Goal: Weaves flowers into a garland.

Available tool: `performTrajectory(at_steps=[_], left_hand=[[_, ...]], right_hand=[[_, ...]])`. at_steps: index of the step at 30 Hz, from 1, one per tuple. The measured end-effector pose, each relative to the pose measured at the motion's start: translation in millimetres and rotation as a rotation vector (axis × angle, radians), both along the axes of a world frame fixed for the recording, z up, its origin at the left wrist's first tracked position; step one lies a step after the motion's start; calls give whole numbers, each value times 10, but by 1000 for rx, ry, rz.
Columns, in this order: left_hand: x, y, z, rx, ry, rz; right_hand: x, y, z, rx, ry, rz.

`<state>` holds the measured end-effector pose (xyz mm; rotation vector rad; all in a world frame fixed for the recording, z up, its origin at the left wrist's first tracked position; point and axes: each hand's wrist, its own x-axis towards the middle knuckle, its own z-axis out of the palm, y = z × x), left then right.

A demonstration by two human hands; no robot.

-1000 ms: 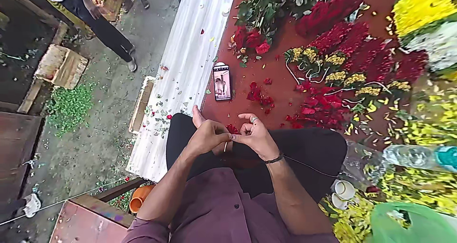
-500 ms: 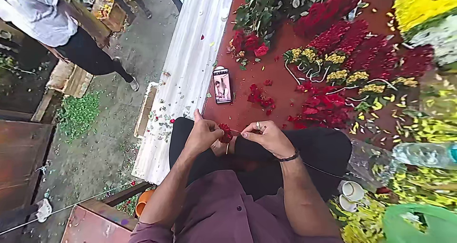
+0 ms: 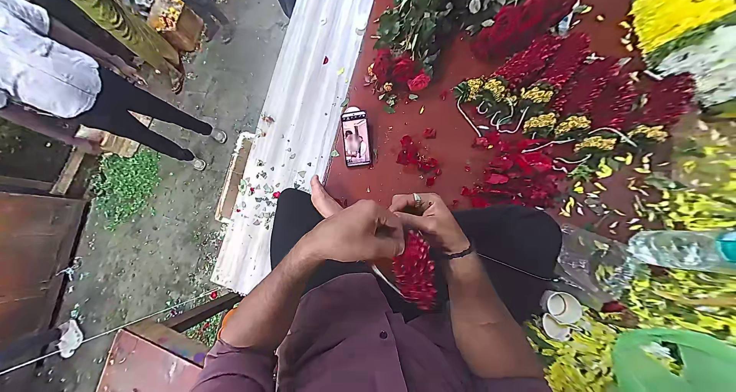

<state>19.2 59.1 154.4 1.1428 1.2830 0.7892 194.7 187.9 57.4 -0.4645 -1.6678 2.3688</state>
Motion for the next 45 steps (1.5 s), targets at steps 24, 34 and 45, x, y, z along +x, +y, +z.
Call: performTrajectory(at_steps=[24,34,45], left_hand=[[-248,-491,-726,-197,367,475],[-165,-541,-563,-255,307,431],[-170,-576,-592,-257,261,472]], right_hand=[[-2,44,-61,46,-190,-61],[243,1307,-1176,504,-1224,-227],[39,1078,-1366,543,-1003,-309]])
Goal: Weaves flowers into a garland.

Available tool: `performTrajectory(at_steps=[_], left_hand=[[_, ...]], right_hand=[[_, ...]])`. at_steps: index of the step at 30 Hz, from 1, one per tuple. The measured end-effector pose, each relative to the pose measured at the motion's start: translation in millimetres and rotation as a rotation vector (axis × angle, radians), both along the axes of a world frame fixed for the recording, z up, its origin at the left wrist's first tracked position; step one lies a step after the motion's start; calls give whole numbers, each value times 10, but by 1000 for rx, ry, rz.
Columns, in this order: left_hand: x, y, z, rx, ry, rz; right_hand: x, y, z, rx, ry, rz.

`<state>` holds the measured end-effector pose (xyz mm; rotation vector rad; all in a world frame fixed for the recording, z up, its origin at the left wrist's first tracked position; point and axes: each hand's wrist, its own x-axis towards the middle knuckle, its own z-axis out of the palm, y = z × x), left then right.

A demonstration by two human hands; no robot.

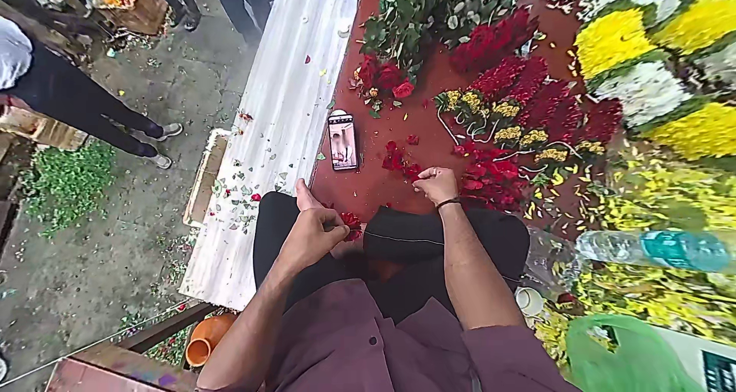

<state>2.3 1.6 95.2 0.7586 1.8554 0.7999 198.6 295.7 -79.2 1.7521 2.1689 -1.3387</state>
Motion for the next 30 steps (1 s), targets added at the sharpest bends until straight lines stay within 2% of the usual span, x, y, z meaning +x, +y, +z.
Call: performTrajectory(at_steps=[2,3,4,5,6,8,13,23,27,30], left_hand=[[-15,-31,-4,1,12,3],[-18,-37,-10,5,13,4],[-18,-35,-17,9,8,2],[-10,-32,-28,9,-1,4],[2,-26,-30,5,-9,4],[28,-13,-20,1,-18,-4],[61,11,-15,8,1,-15],[80,70,33,-23,-11,-20],[68,83,43,-14,-2,-17],[72,86,49,-7,2,-11]], right_hand=[[-57,-157,314,-63,127,-95],[-180,-211,630,-169,49,-128],[-345,-180,995,-391,-63,-161],[-204,-308,833,-184,156,-139],[-114,-353,700,-125,350,-127],[-77,-390,703,-190,488,-128],[-65,-564,931,-216,564,-118],[-81,-599,889,-215,649,-43],[-98,-624,905,-154,672,62],[-119,-659,915,-123,682,64]])
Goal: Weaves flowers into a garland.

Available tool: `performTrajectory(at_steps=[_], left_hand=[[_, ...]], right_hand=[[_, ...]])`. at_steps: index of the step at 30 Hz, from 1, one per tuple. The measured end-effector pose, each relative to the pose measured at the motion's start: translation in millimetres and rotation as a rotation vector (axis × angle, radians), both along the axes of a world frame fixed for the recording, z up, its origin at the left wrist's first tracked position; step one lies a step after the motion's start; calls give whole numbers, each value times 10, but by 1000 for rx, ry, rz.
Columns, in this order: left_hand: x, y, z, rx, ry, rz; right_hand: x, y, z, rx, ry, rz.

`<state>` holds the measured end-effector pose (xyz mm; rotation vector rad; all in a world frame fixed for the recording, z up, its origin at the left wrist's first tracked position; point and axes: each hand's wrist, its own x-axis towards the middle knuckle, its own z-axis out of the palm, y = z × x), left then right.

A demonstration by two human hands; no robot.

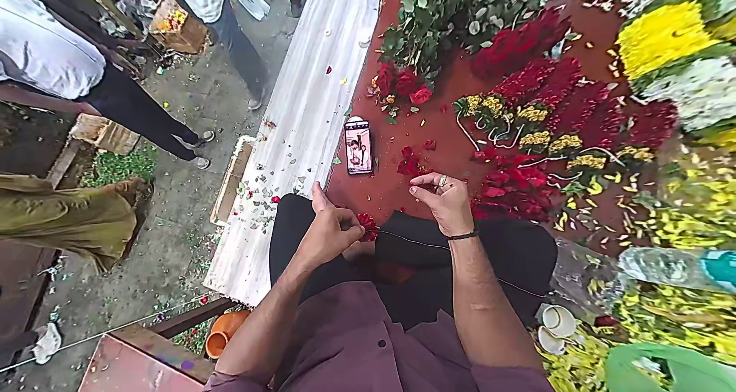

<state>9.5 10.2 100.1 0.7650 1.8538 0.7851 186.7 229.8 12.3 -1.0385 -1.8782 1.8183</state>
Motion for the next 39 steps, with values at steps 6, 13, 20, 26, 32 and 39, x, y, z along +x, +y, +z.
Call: performTrajectory(at_steps=[6,13,20,26,32,39], left_hand=[[-2,3,-21,-17,45,31],[-26,26,-174,-17,99,80],[-14,96,-163,-7,20,13],[-22,101,-176,26,32,-49],[-57,94,-205,35,-36,-70],[-109,52,-146,-86,85,-35]], right_hand=[[-70,-112,130,-35,83,-90],[-83,-559,475,-364,201,-111],[-172,-909,398,-357,68,-50],[-180,-907,338,-336,10,-61],[-83,-730,258,-319,-84,133],[-54,-678,158,-111,-141,413]])
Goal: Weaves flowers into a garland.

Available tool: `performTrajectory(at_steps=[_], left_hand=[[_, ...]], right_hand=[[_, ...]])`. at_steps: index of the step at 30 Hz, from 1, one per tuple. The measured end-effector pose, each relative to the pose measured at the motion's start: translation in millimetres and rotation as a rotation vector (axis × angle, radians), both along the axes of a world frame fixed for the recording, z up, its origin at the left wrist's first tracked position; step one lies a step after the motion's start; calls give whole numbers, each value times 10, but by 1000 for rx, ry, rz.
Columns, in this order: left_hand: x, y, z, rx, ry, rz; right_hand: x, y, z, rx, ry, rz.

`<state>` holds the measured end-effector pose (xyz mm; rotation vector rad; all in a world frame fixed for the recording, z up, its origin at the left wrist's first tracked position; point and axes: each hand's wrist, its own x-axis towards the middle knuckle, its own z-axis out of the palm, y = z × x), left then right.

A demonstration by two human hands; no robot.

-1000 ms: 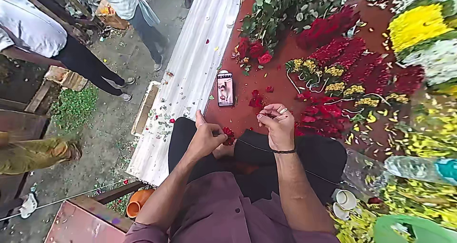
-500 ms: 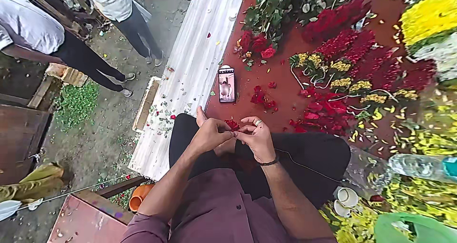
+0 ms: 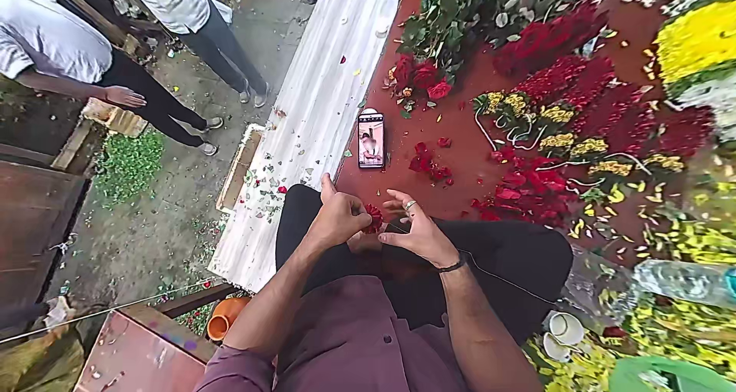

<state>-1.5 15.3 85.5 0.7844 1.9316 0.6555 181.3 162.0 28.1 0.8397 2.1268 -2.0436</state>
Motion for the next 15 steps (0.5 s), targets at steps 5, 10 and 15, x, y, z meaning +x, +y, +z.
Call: performTrajectory(at_steps=[5,10,15], left_hand=[[-51,-21,49,-104,92,49],[-25,-25,36,-117,141,89],[87,63,247,-227,259,-260]], right_hand=[[25,31,-40,36,89,-92],[59,86,121,43,181,-124],[58,43,230,-48,355,-101]])
